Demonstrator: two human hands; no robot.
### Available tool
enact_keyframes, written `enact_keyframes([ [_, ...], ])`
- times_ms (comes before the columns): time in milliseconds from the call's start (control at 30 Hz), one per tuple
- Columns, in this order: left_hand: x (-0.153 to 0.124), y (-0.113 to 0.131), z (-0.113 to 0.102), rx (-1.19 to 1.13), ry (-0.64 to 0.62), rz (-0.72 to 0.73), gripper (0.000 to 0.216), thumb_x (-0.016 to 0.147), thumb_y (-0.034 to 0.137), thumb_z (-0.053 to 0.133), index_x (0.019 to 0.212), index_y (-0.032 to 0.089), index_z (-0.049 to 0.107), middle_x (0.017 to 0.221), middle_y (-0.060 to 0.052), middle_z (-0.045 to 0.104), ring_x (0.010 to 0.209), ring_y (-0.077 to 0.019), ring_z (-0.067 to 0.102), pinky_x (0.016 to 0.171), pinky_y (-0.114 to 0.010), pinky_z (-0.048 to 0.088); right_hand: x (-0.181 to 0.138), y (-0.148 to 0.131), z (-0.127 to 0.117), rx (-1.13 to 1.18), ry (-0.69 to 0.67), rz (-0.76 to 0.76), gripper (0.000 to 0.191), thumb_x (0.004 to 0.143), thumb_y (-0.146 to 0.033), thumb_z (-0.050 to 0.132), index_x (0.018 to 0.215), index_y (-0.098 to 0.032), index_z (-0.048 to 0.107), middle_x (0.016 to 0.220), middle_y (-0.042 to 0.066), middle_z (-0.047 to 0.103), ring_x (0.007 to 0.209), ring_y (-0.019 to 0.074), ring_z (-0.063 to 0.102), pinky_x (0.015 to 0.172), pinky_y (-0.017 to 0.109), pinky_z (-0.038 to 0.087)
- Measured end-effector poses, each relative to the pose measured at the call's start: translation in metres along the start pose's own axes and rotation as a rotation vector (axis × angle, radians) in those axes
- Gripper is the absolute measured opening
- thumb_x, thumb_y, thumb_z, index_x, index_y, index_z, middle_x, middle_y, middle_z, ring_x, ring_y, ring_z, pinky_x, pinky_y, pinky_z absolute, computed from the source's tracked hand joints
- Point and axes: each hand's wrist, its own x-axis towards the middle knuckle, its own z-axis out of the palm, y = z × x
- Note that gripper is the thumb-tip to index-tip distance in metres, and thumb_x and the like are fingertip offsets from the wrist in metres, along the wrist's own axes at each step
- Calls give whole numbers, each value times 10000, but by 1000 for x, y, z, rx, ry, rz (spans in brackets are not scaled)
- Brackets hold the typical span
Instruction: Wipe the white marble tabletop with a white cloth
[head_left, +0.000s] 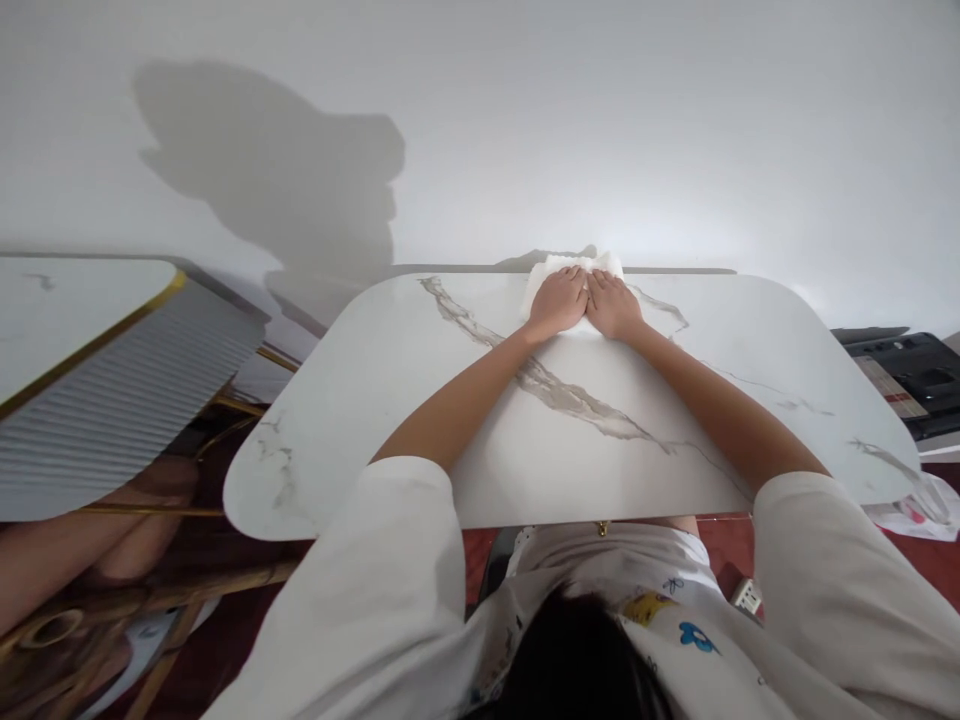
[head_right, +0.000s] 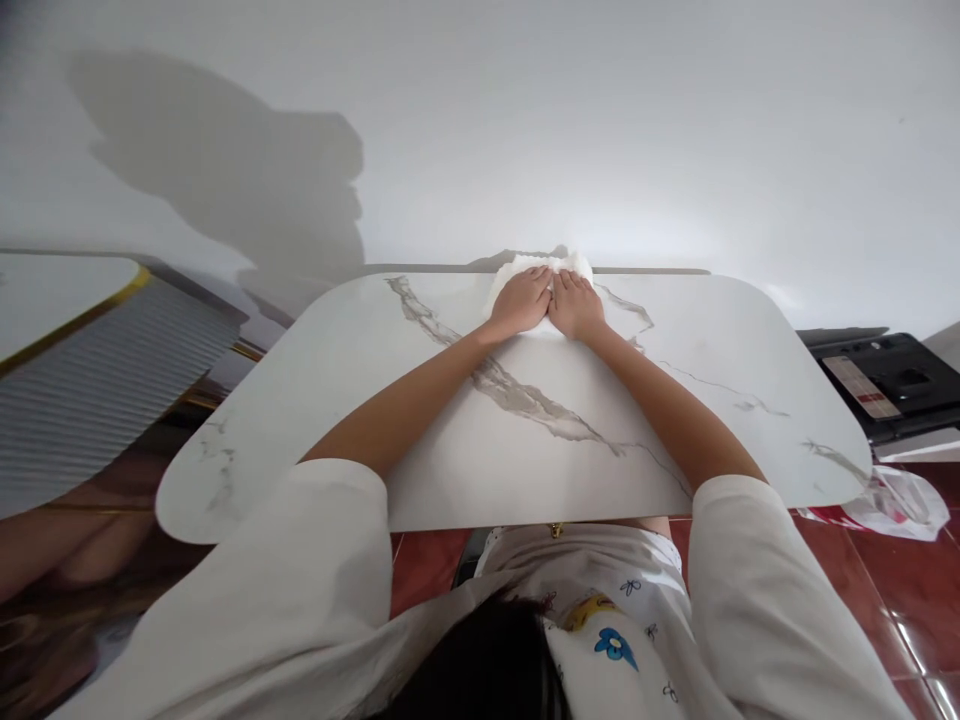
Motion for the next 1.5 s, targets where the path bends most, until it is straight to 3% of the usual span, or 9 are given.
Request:
enact_keyframes([
  [267,-68,41,-30,0,-94,-68,505,912,189,318,1371,18,436,1447,-177,442,1363,-275,376,1146,-418,271,-69,-30,-16,-4,-5,-72,557,919,-208,291,1421,24,367,1477,199,396,1384,283,339,1141,426,253],
  [400,-111,62,-46,5,-126,-104,507,925,224,302,1389,54,418,1467,-153,423,1378,-259,360,1151,-418,273,-113,-46,-26,-1,16,-119,551,908,-200,305,1406,19,393,1461,190,423,1372,288,359,1131,435,273],
  [633,-180,91,-80,-6,-253,-45,534,938,324,318,1416,93,373,1495,-139,383,1396,-260,331,1153,-446,280,-188,-75,-49,17,2,-169,556,914,-217,319,1402,39,397,1471,205,396,1380,301,348,1138,438,293],
  [800,-208,118,-90,-24,-247,-81,538,924,295,336,1425,100,360,1511,-133,357,1411,-255,301,1163,-452,259,-219,-81,-59,29,-13,-176,546,927,-219,302,1401,32,402,1470,204,392,1383,287,351,1139,434,315],
  [1133,-187,177,-79,-223,-351,-97,589,928,306,353,1461,62,283,1551,-132,258,1446,-245,200,1183,-434,211,-250,-20,-74,1,-15,-157,526,929,-244,303,1404,-47,416,1471,146,418,1381,245,361,1129,434,345],
  [1267,-164,170,-71,-227,-359,-96,573,931,284,333,1456,59,291,1551,-132,258,1445,-239,207,1186,-422,191,-232,-9,-68,-24,-4,-152,536,923,-250,286,1392,-33,430,1459,156,434,1364,263,388,1117,442,352],
  [1500,-98,132,-48,-156,-390,-129,548,971,329,241,1454,76,297,1556,-128,254,1446,-220,203,1182,-382,174,-163,15,-48,-71,3,-198,542,916,-261,298,1391,-32,429,1444,177,451,1354,284,399,1108,458,337],
])
